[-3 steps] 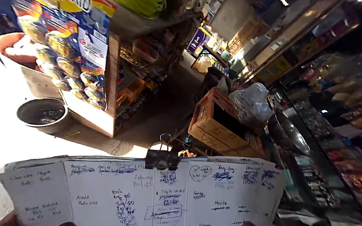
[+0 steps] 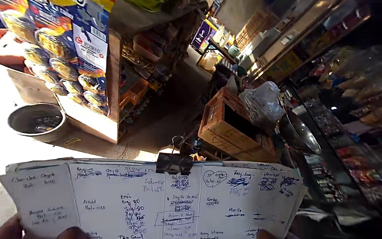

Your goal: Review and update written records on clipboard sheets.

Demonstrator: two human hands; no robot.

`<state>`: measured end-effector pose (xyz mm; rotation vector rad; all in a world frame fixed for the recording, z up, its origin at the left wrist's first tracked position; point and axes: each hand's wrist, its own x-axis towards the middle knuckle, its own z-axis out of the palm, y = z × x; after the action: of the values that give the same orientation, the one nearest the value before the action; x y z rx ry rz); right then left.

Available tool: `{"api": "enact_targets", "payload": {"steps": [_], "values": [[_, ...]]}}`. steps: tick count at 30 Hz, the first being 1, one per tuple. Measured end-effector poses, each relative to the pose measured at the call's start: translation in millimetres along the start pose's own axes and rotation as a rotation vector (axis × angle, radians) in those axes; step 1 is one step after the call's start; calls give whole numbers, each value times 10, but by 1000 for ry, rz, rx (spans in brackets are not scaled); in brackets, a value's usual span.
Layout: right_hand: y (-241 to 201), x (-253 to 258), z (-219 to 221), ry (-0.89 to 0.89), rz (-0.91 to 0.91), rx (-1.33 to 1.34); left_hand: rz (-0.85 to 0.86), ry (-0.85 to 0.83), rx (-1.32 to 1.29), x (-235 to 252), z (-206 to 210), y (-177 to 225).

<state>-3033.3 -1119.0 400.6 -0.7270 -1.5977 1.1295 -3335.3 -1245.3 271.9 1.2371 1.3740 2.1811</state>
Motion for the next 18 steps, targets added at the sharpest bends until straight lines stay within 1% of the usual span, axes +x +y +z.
{"api": "enact_targets", "payload": {"steps": [5,9,15,18], "values": [[-152,-150,338,83,-20,-82,-73,-8,-35,67,-392,-168],[-220,-178,519,114,-46,-46,-72,-15,-66,172,-521,-211],[-176,-218,570,117,-113,12,-13,-19,-56,266,-597,-184],[-104,-185,505,57,-180,57,13,-8,-40,295,-588,-151]]}}
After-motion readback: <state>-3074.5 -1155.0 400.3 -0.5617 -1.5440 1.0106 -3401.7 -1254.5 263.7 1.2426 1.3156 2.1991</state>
